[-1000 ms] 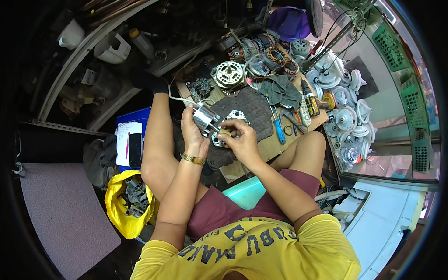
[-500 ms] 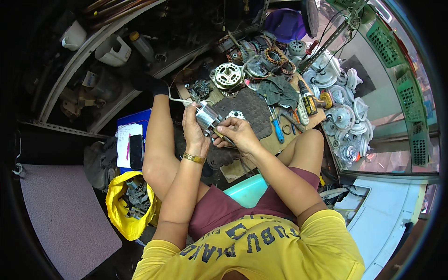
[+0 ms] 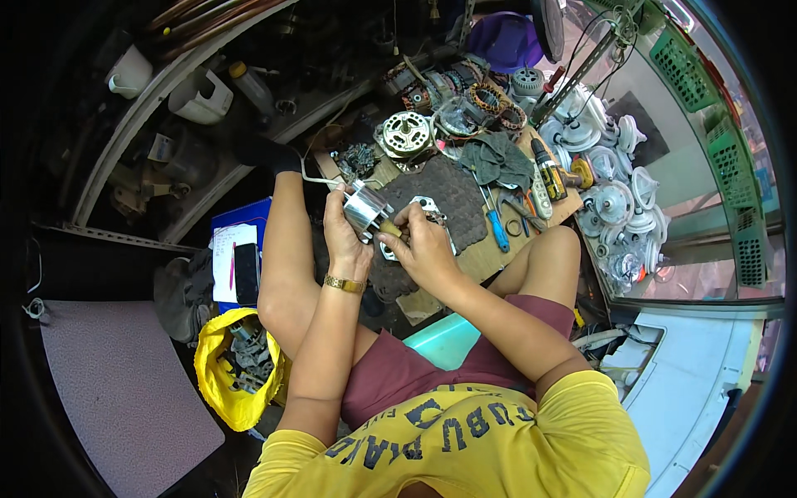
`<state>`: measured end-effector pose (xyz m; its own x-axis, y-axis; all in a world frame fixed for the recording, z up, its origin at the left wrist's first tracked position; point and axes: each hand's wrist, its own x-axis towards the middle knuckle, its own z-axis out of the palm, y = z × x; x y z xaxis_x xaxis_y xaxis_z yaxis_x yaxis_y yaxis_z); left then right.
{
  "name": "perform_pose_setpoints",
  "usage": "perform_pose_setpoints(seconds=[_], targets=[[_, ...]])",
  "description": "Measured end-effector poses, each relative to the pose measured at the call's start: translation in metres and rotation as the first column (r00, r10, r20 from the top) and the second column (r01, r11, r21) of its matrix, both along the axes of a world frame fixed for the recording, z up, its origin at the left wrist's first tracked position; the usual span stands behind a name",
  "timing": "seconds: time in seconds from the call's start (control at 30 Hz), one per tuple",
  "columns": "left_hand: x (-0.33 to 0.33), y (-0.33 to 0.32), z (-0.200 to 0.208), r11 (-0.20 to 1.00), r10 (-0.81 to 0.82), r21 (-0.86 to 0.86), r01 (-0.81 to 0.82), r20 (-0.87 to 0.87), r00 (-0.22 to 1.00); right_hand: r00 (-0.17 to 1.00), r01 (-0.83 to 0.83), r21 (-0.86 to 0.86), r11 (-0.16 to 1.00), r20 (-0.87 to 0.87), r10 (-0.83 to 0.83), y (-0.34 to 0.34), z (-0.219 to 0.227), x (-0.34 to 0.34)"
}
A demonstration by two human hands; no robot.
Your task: The person assembles a motor component by inserting a rotor into a housing, placing a metal plate on top, and tightening screws by hand and with a screwdriver.
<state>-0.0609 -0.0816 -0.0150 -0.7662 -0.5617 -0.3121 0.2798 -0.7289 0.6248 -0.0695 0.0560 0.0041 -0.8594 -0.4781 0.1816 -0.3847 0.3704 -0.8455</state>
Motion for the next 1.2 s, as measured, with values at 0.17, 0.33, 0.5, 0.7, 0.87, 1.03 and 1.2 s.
perform_pose_setpoints(seconds=[0.17,0.33,0.5,0.7,0.87,1.03,1.2], targets=[[-0.001,0.003,0.004,1.000,0.027,-0.004,-0.027,0.047,0.999,0.976,-0.034,-0.029,0.999,-0.216,0.027,0.001,-0.003,-0.001],[0.002,0.002,0.008,0.996,0.036,-0.084,-0.035,0.019,0.999,0.983,-0.100,0.021,0.995,0.155,0.096,-0.002,0.004,0.000],[0.003,0.004,0.013,0.997,-0.031,-0.071,0.031,0.008,1.000,0.933,-0.249,0.019,0.968,0.272,0.235,0.003,-0.001,-0.004],[0.007,-0.007,0.008,0.964,-0.265,-0.007,0.265,-0.074,0.961,0.898,-0.321,-0.042,0.946,0.305,0.318,0.000,-0.007,0.002],[0.001,-0.007,0.010,0.906,-0.336,0.172,0.387,-0.264,0.904,0.140,0.167,-0.661,0.732,0.751,0.646,0.000,0.024,0.011],[0.009,-0.011,0.008,0.963,-0.227,0.081,0.256,-0.267,0.937,0.736,-0.310,-0.179,0.934,0.576,0.355,-0.007,0.016,0.001],[-0.007,-0.015,0.008,0.879,-0.104,-0.458,0.132,0.087,0.991,0.835,-0.380,-0.061,0.923,0.406,0.371,-0.010,0.001,-0.017]])
